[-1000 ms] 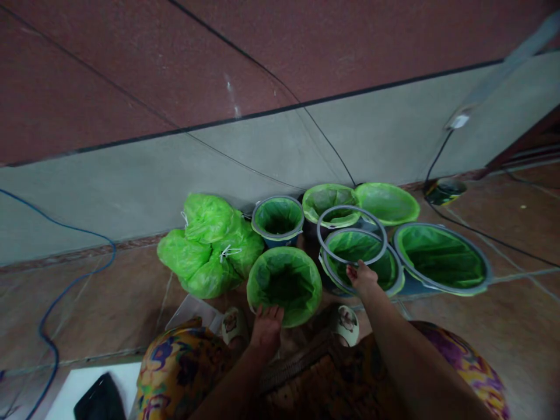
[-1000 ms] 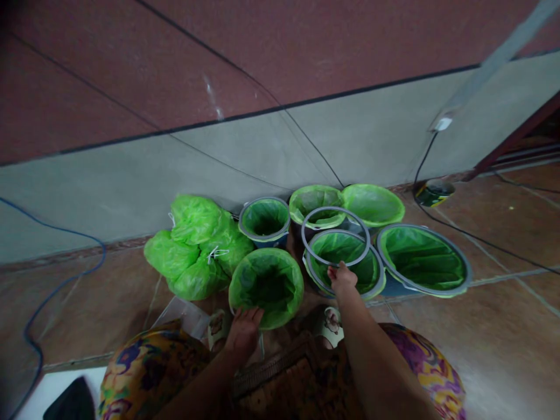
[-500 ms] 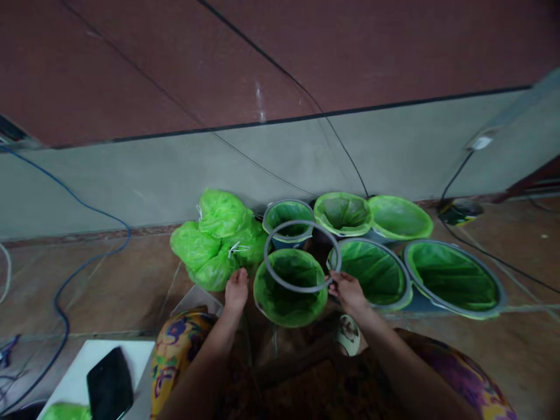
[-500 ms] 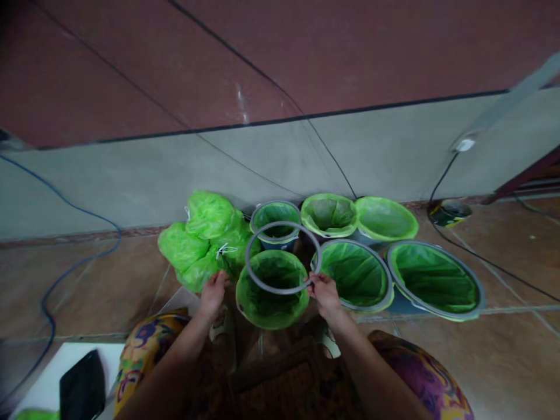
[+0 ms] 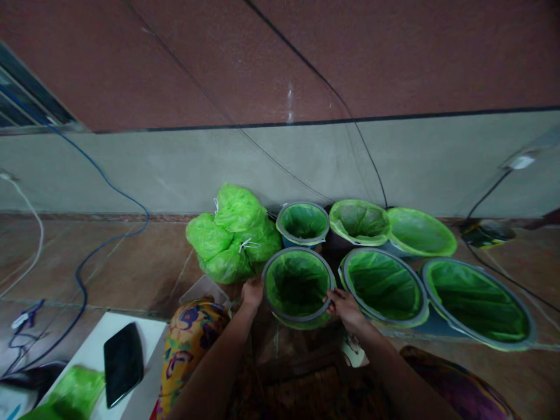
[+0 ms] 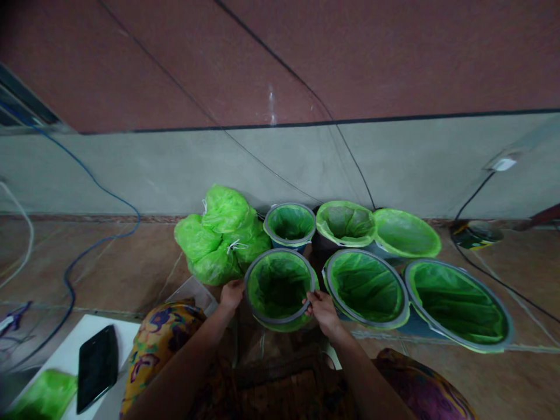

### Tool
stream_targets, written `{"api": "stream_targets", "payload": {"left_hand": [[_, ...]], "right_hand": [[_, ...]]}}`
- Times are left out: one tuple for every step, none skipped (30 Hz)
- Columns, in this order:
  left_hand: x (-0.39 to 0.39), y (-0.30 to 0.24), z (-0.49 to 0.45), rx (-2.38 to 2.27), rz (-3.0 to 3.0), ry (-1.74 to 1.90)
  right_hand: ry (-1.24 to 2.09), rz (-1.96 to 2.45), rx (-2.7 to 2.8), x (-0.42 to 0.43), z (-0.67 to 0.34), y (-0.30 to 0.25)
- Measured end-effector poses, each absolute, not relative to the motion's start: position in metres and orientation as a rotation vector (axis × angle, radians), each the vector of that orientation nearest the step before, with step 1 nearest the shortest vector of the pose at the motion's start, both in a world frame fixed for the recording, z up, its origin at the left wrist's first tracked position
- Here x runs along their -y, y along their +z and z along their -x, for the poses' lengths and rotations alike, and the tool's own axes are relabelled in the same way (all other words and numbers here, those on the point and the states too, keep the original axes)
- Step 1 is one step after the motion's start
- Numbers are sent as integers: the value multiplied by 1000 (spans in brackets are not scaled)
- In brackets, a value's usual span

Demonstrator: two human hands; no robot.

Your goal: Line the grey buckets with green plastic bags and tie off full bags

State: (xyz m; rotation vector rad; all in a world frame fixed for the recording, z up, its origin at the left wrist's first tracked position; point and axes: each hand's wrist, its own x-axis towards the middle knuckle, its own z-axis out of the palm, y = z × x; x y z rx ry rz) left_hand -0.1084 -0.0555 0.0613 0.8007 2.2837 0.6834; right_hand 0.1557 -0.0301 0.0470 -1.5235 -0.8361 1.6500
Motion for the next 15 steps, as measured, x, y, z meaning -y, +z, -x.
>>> {"api": "stream_targets", "payload": {"left_hand": [[54,61,109,-2274,-803,684],[53,61,109,-2272,-804,683],[52,61,109,-2276,-803,682],[51,60,109,-2282,-802,681],[51,60,109,-2289,-803,679],[50,59,109,-2294,-805,675],[50,58,109,-2298,-810,671],[50,57,109,-2301,-816,666],[50,56,109,-2303,-824,661],[50,55,108,-2305,-832,657],[50,53,108,-2305,-842,653],[50,52,107,-2305,-852,649],[51,51,106,-2306,-863,645],[51,50,106,-2308,-873,640],[51,49,105,-2310,-884,635]], "right_hand": [[1656,1531,821,30,-156,45],[1666,1534,808,30,-156,44],[1676,1530,800,30,-156,43],[1686,1523,797,30,-156,43],[1689,1519,798,30,-156,44],[1690,1523,799,30,-156,45],[1688,1532,799,29,-155,46],[1681,1548,797,29,-156,47],[1673,1566,796,28,-156,49],[1665,1583,799,27,-156,51],[1658,1598,807,27,-156,53],[1651,1612,815,26,-156,54],[1645,1625,825,26,-157,55],[1642,1641,836,26,-157,55],[1637,1661,845,26,-158,55]]}}
